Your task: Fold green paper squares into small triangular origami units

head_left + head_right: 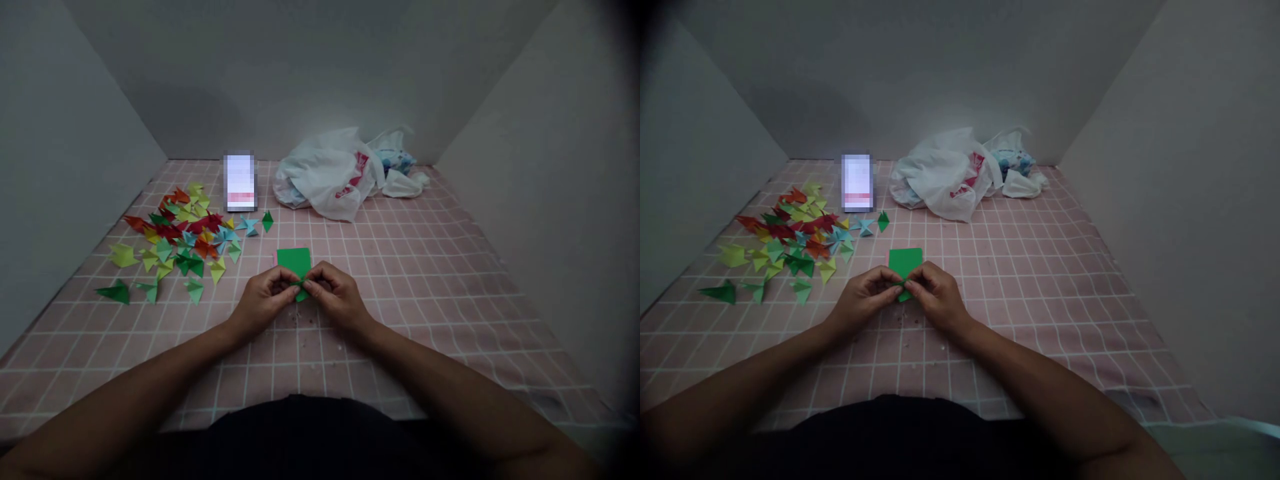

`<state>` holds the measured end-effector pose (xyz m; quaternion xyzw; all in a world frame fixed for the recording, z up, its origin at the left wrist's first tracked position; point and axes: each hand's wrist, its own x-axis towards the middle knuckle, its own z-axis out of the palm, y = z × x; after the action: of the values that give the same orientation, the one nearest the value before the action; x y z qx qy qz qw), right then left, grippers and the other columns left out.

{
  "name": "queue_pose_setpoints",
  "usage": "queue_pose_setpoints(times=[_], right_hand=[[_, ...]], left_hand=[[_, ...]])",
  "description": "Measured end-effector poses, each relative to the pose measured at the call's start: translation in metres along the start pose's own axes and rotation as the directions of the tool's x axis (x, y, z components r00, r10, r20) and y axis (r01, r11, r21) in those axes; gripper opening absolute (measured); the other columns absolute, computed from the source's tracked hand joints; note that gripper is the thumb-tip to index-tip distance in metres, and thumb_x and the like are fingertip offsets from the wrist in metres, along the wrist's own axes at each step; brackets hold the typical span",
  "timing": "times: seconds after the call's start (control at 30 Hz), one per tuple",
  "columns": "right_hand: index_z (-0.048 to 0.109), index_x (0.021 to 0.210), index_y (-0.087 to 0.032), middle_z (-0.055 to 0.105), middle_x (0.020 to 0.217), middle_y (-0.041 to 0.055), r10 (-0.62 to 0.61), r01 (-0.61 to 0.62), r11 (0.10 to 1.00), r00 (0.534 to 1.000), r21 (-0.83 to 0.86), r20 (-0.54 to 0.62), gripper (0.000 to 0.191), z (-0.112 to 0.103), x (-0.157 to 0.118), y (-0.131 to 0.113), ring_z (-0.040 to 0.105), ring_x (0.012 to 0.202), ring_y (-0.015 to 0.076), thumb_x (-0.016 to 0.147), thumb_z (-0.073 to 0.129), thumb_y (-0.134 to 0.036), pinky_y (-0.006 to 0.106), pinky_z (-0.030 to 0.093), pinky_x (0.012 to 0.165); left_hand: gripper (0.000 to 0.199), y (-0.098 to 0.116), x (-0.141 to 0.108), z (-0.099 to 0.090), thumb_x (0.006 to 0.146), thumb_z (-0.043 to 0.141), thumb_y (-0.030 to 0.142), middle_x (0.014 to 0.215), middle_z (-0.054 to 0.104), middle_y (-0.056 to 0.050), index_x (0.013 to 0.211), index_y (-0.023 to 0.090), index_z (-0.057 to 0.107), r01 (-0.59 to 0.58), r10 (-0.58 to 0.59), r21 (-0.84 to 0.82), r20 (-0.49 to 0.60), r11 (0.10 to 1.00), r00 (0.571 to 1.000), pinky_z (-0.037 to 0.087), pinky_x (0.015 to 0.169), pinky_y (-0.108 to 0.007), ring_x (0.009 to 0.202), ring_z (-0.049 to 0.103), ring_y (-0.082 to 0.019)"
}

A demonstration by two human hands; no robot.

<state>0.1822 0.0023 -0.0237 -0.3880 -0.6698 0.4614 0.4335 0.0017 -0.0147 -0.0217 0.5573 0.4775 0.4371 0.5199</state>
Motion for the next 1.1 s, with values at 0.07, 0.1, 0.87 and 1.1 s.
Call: queue_pose_setpoints(times=[0.07, 0.1, 0.87, 1.1], right_hand=[[0.059, 0.077, -0.021, 0.058, 0.076, 0.0010, -0.015, 0.014, 1.000, 1.000, -0.026, -0.008, 0.011, 0.000, 0.000, -0.001, 0.054, 0.072, 0.0164, 0.086, 0.063, -0.026, 0.031, 0.042, 0.069], [0.059, 0.077, -0.021, 0.058, 0.076, 0.0010, -0.018, 0.017, 0.999, 1.000, -0.038, -0.018, 0.012, 0.000, -0.001, -0.001, 0.054, 0.072, 0.0165, 0.087, 0.062, -0.026, 0.031, 0.042, 0.069], [0.055, 0.079, -0.021, 0.055, 0.079, 0.0005, -0.192, 0.194, 0.970, 0.981, -0.144, 0.030, 0.014, 0.000, 0.002, 0.008, 0.053, 0.075, 0.0163, 0.089, 0.064, -0.021, 0.030, 0.040, 0.068], [0.048, 0.077, -0.021, 0.052, 0.077, 0.0006, -0.243, 0.246, 0.936, 0.969, -0.252, 0.046, 0.018, -0.001, 0.000, 0.004, 0.051, 0.073, 0.0169, 0.093, 0.057, -0.016, 0.031, 0.039, 0.068]], left_hand=[[0.014, 0.001, 0.000, 0.000, 0.078, 0.072, 0.028, 0.073, 0.065, 0.000, 0.086, 0.017, 0.067, 0.009, -0.009, -0.007, 0.015, 1.000, 1.000, 0.048, 0.062, -0.024, 0.066, 0.060, -0.013], [0.015, 0.002, -0.001, -0.001, 0.080, 0.071, 0.030, 0.074, 0.065, 0.000, 0.086, 0.017, 0.067, 0.013, -0.013, -0.017, 0.027, 1.000, 1.000, 0.048, 0.063, -0.025, 0.067, 0.060, -0.013], [0.014, 0.003, 0.000, 0.001, 0.079, 0.069, 0.029, 0.073, 0.064, 0.000, 0.082, 0.016, 0.066, 0.004, -0.004, 0.019, -0.034, 1.000, 0.999, 0.047, 0.066, -0.025, 0.068, 0.060, -0.013], [0.011, 0.000, -0.004, 0.002, 0.083, 0.066, 0.028, 0.075, 0.067, -0.001, 0.083, 0.017, 0.067, -0.066, 0.072, 0.124, -0.047, 0.990, 0.996, 0.047, 0.067, -0.026, 0.070, 0.062, -0.015]])
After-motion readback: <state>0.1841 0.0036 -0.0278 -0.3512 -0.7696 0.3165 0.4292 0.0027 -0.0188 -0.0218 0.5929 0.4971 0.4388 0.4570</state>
